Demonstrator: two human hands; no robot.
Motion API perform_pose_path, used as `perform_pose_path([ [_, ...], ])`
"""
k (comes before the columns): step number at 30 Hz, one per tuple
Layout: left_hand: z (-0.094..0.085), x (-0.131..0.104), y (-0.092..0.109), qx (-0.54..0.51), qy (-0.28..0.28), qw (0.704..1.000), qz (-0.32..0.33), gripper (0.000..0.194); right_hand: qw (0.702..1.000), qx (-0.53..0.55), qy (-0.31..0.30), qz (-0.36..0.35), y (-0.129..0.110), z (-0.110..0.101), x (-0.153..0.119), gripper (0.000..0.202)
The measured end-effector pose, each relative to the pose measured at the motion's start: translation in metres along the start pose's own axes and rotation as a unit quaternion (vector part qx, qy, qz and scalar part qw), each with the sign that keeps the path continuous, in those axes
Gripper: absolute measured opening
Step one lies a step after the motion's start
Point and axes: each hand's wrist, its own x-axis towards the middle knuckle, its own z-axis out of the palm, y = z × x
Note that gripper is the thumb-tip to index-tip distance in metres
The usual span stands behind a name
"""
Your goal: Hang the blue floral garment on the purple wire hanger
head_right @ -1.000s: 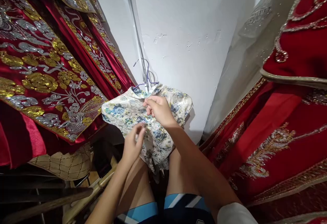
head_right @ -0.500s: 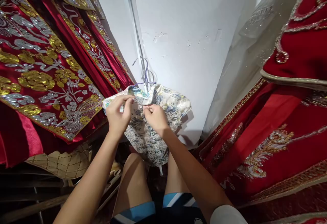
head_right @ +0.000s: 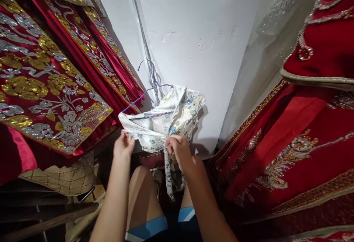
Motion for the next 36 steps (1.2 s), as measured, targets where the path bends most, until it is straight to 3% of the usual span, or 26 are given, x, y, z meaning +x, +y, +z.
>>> perform_pose_path([
  [3,-0.002,-0.036,-0.044,-0.005,0.032,0.996,-0.081,0.023,0.978,0.128,0.160,-0.028,0.012,-0.017,-0.009,0.023],
  [6,0.006,-0.063,-0.068,-0.013,0.019,0.991,-0.128,0.014,0.932,0.191,0.304,-0.047,0.039,-0.046,-0.022,0.022],
  [9,0.019,-0.083,-0.071,-0.040,-0.038,0.991,-0.120,0.006,0.928,0.154,0.338,-0.016,0.067,-0.068,-0.034,0.025],
  [12,0.033,-0.104,-0.062,-0.035,-0.160,0.984,-0.073,0.023,0.940,0.084,0.331,0.012,0.074,-0.070,-0.037,0.029],
  [14,0.042,-0.118,-0.052,0.024,-0.233,0.971,-0.041,0.030,0.966,0.042,0.256,0.018,0.063,-0.062,-0.034,0.038],
  [16,0.050,-0.129,-0.042,0.115,-0.286,0.951,-0.003,0.031,0.996,0.018,0.083,0.037,0.043,-0.050,-0.028,0.049],
  [18,0.054,-0.133,-0.030,0.200,-0.311,0.928,0.051,0.029,0.992,-0.011,-0.112,0.064,0.021,-0.040,-0.023,0.051],
  [20,0.052,-0.128,-0.018,0.246,-0.310,0.912,0.110,0.028,0.966,-0.070,-0.235,0.077,0.003,-0.032,-0.018,0.052],
  [22,0.044,-0.119,-0.009,0.265,-0.316,0.899,0.145,0.032,0.950,-0.148,-0.261,0.082,-0.011,-0.027,-0.010,0.055],
  [24,0.030,-0.110,-0.003,0.282,-0.362,0.880,0.120,0.051,0.951,-0.207,-0.218,0.072,-0.021,-0.025,0.001,0.038],
  [26,0.012,-0.104,-0.001,0.319,-0.443,0.837,0.038,0.061,0.957,-0.229,-0.171,0.053,-0.032,-0.026,0.016,0.019],
  [28,-0.006,-0.099,0.000,0.394,-0.518,0.758,-0.046,0.054,0.965,-0.226,-0.131,-0.006,-0.045,-0.029,0.034,0.015],
  [30,-0.022,-0.094,0.005,0.502,-0.545,0.668,-0.065,0.048,0.968,-0.207,-0.085,-0.113,-0.057,-0.033,0.054,0.012],
  [31,-0.028,-0.091,0.010,0.561,-0.536,0.629,-0.049,0.048,0.964,-0.195,-0.061,-0.170,-0.061,-0.035,0.065,0.008],
  [33,-0.035,-0.082,0.025,0.677,-0.478,0.560,0.010,0.049,0.955,-0.177,-0.028,-0.236,-0.062,-0.038,0.089,0.030],
  [35,-0.037,-0.071,0.045,0.767,-0.402,0.495,0.073,0.045,0.955,-0.187,-0.028,-0.228,-0.053,-0.037,0.112,0.044],
  [36,-0.035,-0.066,0.056,0.799,-0.368,0.465,0.098,0.042,0.956,-0.203,-0.037,-0.211,-0.045,-0.035,0.122,0.040],
])
